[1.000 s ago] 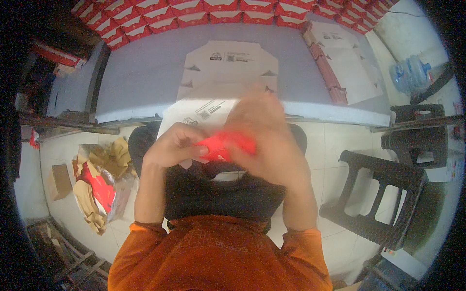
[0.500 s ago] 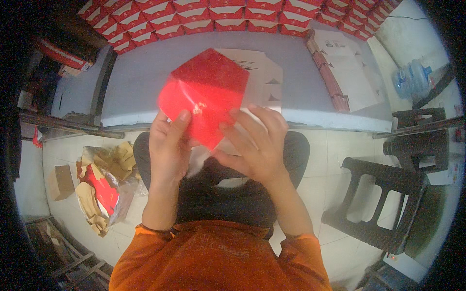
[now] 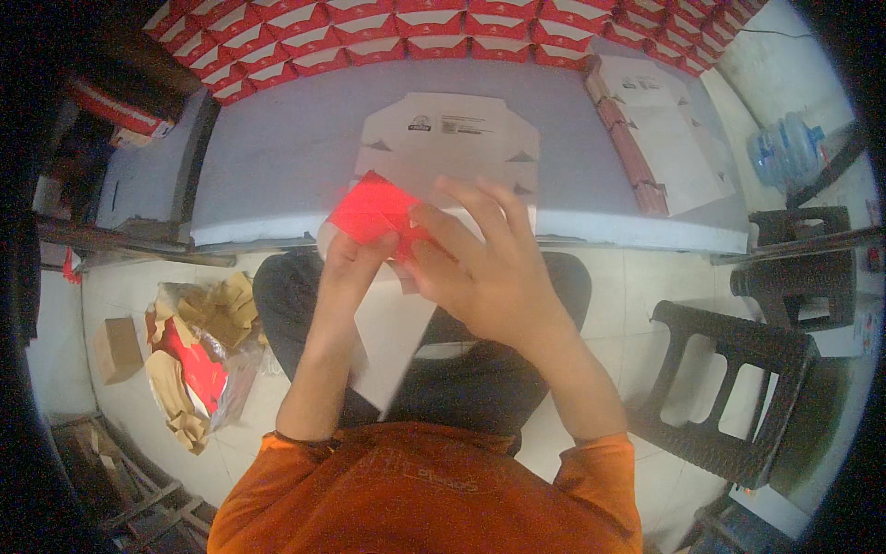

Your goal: The person assembles small red and white cardboard boxes by folding flat sheets and inserting red inserts. They repeatedly pick up a flat sheet, fold it into a box shape, insert a red piece, and place the finished box on a nearby shelf.

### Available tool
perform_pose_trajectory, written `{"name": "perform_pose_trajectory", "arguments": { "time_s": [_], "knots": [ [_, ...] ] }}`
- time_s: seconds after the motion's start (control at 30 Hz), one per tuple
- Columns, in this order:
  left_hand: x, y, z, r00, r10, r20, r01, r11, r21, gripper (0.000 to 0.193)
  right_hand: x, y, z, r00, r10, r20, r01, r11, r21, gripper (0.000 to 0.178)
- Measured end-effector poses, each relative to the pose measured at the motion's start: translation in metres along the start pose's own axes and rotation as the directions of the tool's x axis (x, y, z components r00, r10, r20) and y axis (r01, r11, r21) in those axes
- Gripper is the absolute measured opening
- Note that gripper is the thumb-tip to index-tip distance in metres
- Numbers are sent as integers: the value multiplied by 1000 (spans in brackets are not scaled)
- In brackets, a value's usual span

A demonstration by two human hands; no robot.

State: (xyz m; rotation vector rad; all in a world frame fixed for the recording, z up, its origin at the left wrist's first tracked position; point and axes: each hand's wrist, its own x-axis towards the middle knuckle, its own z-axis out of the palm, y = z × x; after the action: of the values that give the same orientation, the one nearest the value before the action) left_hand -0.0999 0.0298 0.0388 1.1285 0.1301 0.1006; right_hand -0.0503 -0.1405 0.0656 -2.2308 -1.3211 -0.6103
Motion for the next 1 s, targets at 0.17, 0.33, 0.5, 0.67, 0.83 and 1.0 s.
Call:
{"name": "perform_pose_trajectory", "arguments": {
  "time_s": [0.17, 0.33, 0.5, 0.67, 0.83, 1.0],
  "knots": [
    [10, 3, 0, 991, -97, 95, 101, 995, -29, 20, -5, 6, 10, 896, 442, 49, -399, 752, 524, 27],
    [25, -32, -19, 993, -93, -79, 91, 996, -24, 21, -14, 3, 11, 936, 325, 135, -344, 769, 539, 49],
    [2, -46, -24, 998, -36, 59, 19, 965, 263, 28, -1, 15, -4, 954, 241, 176, -280, 929, 242, 75],
    [1, -21, -72, 702, -379, 603, -7, 843, 538, 56, 11, -3, -12, 922, 182, 342, -301, 893, 336, 84],
    [-8, 70, -80, 926, 150, 346, -127, 988, -88, 94, -31, 15, 6, 488, 859, 154, -303, 1, 953, 35],
    [-12, 33, -40, 844, 299, 446, -434, 869, 238, 98, -35, 6, 38, 631, 660, 407, -585, 61, 809, 19]
  ]
}}
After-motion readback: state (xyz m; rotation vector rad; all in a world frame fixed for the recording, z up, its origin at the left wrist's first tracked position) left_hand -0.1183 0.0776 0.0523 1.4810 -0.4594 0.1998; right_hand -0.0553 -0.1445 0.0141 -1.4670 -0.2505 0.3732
